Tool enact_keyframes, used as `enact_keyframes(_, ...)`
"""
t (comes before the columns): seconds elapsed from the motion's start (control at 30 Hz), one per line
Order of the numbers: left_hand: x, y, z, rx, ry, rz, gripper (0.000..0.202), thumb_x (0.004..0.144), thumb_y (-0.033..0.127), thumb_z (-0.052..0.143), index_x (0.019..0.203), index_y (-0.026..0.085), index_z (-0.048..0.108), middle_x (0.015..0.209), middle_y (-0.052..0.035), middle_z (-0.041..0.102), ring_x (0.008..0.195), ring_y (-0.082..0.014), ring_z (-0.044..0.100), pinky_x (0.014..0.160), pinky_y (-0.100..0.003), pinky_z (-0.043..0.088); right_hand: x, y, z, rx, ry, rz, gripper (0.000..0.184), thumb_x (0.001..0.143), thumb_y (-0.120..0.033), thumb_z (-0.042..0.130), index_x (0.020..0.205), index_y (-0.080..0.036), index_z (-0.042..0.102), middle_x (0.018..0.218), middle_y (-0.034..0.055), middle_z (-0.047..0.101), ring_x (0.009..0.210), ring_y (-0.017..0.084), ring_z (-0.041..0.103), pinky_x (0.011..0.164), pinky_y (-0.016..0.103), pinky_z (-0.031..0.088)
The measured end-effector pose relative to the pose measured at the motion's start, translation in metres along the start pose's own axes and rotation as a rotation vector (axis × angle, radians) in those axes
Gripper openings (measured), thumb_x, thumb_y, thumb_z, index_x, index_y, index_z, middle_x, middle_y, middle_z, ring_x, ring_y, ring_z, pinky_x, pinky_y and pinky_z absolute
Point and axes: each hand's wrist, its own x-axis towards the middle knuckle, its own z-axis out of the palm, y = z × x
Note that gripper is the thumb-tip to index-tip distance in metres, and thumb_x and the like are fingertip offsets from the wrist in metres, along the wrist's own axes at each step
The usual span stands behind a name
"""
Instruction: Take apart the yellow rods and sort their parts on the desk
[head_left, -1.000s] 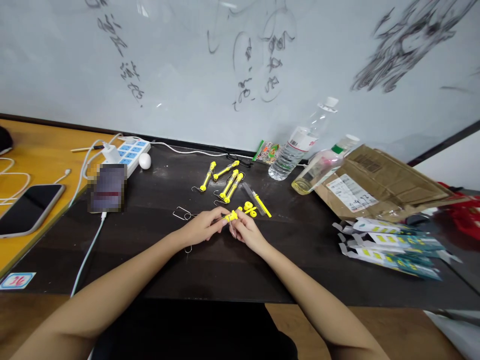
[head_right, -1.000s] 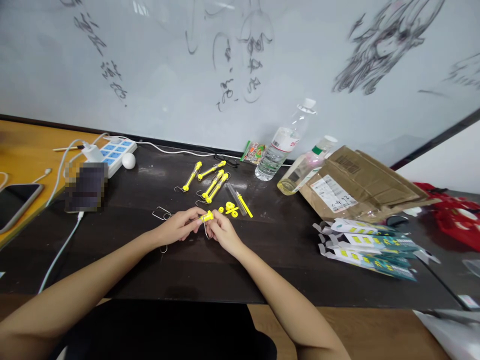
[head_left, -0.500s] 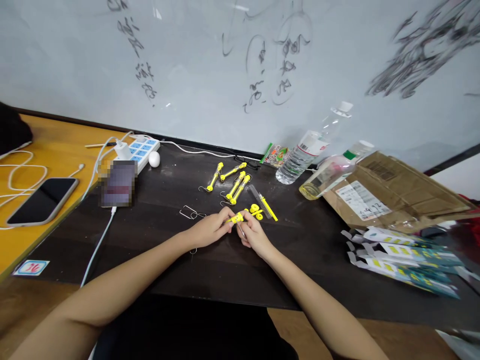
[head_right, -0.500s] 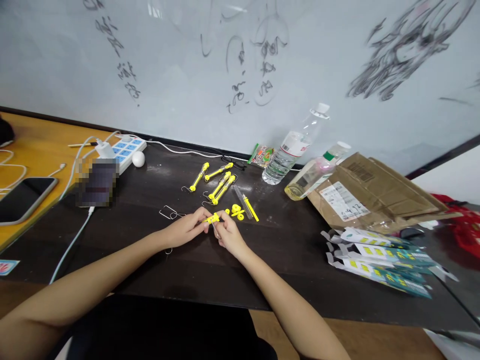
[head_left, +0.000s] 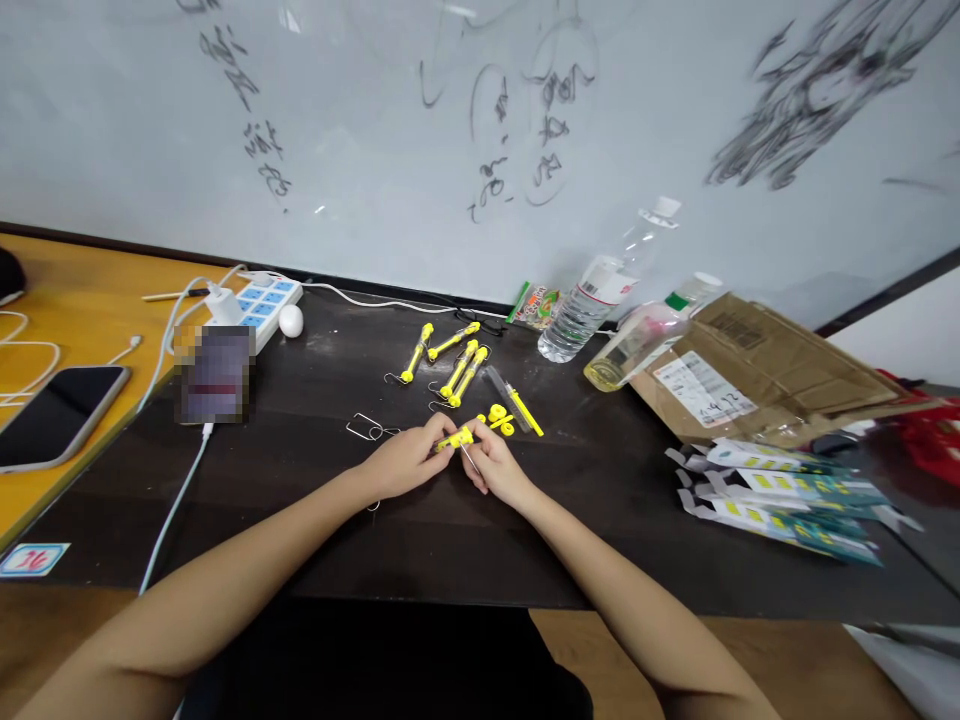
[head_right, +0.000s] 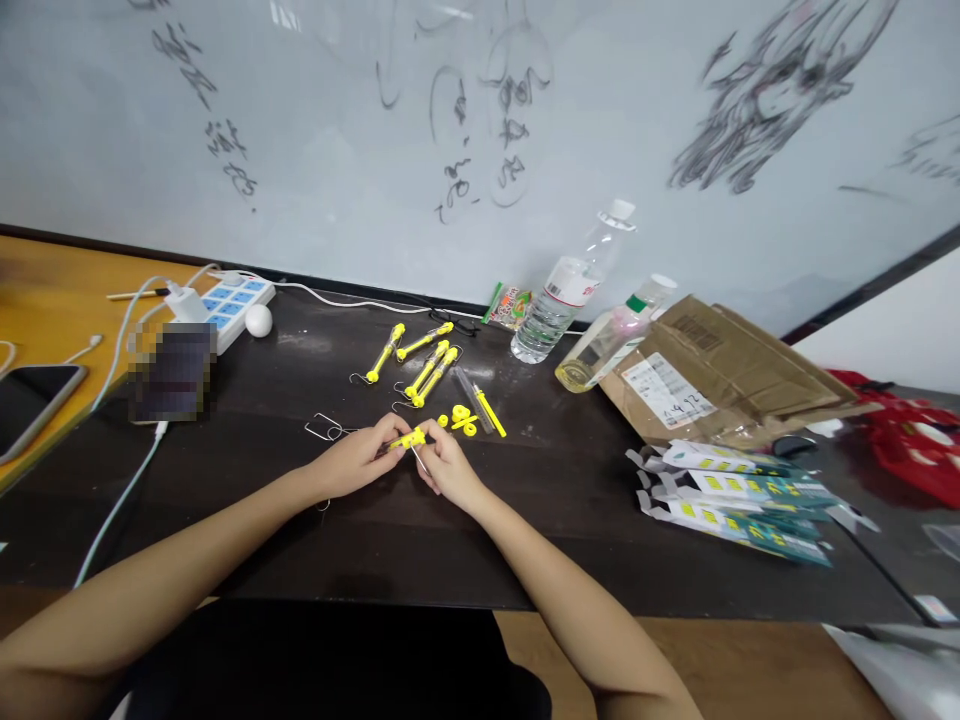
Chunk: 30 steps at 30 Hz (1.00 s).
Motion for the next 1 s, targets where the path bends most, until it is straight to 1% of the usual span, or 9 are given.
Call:
enact_keyframes(0.13, 0.000, 0.001, -0.001, 0.024, -0.012, -0.004, 0.023, 0.089, 0.029, 0.040, 0.110, 0.022, 0.043, 0.084, -0.0008, 0.063, 0.072, -0.0181, 0.060, 0.069, -0.028, 0.043, 0.000, 0.000, 0.001, 0.011, -0.009, -0.024, 0.015, 0.088, -0.034, 0.045, 0.088, -0.020, 0.040, 0.044, -0.0124, 0.047, 0.028, 0.003, 0.029, 0.030, 0.012, 0.021)
enact_keyframes(0.23, 0.000, 0.002, -0.002, 0.030, -0.013, -0.001, 0.023, 0.088, 0.029, 0.041, 0.111, 0.021, 0.041, 0.081, -0.0002, 0.062, 0.069, -0.0178, 0.059, 0.067, -0.027, 0.042, 0.001, 0.000, 0.002, 0.033, -0.008, -0.031, 0.020, 0.086, -0.037, 0.049, 0.088, -0.020, 0.040, 0.046, -0.0121, 0.045, 0.031, 0.002, 0.030, 0.032, 0.013, 0.022)
enact_keyframes(0.37, 0.000, 0.003, -0.003, 0.044, -0.006, -0.025, 0.027, 0.090, 0.032, 0.039, 0.114, 0.020, 0.040, 0.075, 0.0004, 0.061, 0.065, -0.0186, 0.060, 0.064, -0.027, 0.042, 0.001, -0.001, 0.002, 0.074, -0.014, -0.038, 0.027, 0.085, -0.043, 0.052, 0.094, -0.019, 0.043, 0.045, -0.0126, 0.042, 0.032, 0.003, 0.031, 0.033, 0.014, 0.024)
enact_keyframes(0.43, 0.000, 0.003, -0.003, 0.062, -0.001, -0.033, 0.029, 0.092, 0.036, 0.037, 0.117, 0.020, 0.040, 0.080, -0.0019, 0.064, 0.071, -0.0203, 0.062, 0.067, -0.029, 0.043, 0.001, -0.002, 0.002, 0.093, -0.011, -0.018, 0.031, 0.084, -0.046, 0.052, 0.096, -0.019, 0.043, 0.044, -0.0130, 0.041, 0.030, 0.004, 0.029, 0.031, 0.015, 0.023)
enact_keyframes(0.53, 0.001, 0.003, -0.003, 0.095, -0.011, -0.024, 0.034, 0.094, 0.040, 0.034, 0.121, 0.020, 0.040, 0.093, -0.0064, 0.066, 0.083, -0.0231, 0.065, 0.073, -0.031, 0.046, 0.001, -0.004, 0.003, 0.098, 0.010, 0.002, 0.031, 0.083, -0.048, 0.052, 0.093, -0.019, 0.043, 0.042, -0.0142, 0.038, 0.028, 0.003, 0.026, 0.029, 0.015, 0.020)
enact_keyframes(0.67, 0.001, 0.002, -0.001, 0.159, -0.033, -0.010, 0.037, 0.096, 0.040, 0.032, 0.127, 0.021, 0.039, 0.105, -0.0086, 0.066, 0.093, -0.0251, 0.066, 0.078, -0.034, 0.047, 0.002, -0.001, 0.006, 0.124, 0.047, -0.008, 0.030, 0.084, -0.048, 0.052, 0.087, -0.021, 0.041, 0.037, -0.0159, 0.029, 0.027, 0.004, 0.022, 0.029, 0.015, 0.018)
enact_keyframes(0.77, 0.001, 0.002, 0.001, 0.221, -0.028, 0.010, 0.038, 0.097, 0.038, 0.032, 0.130, 0.023, 0.038, 0.108, -0.0082, 0.066, 0.096, -0.0247, 0.066, 0.079, -0.033, 0.048, 0.003, 0.003, 0.008, 0.165, 0.067, -0.006, 0.030, 0.083, -0.049, 0.054, 0.085, -0.022, 0.039, 0.037, -0.0161, 0.028, 0.027, 0.004, 0.019, 0.028, 0.014, 0.017)
enact_keyframes(1.0, 0.001, 0.007, 0.002, 0.325, -0.005, 0.006, 0.037, 0.097, 0.036, 0.031, 0.130, 0.022, 0.040, 0.106, -0.0077, 0.067, 0.091, -0.0250, 0.067, 0.075, -0.033, 0.050, 0.005, 0.006, 0.005, 0.162, 0.081, 0.000, 0.027, 0.082, -0.045, 0.055, 0.083, -0.023, 0.041, 0.037, -0.0155, 0.027, 0.027, 0.004, 0.020, 0.028, 0.014, 0.016)
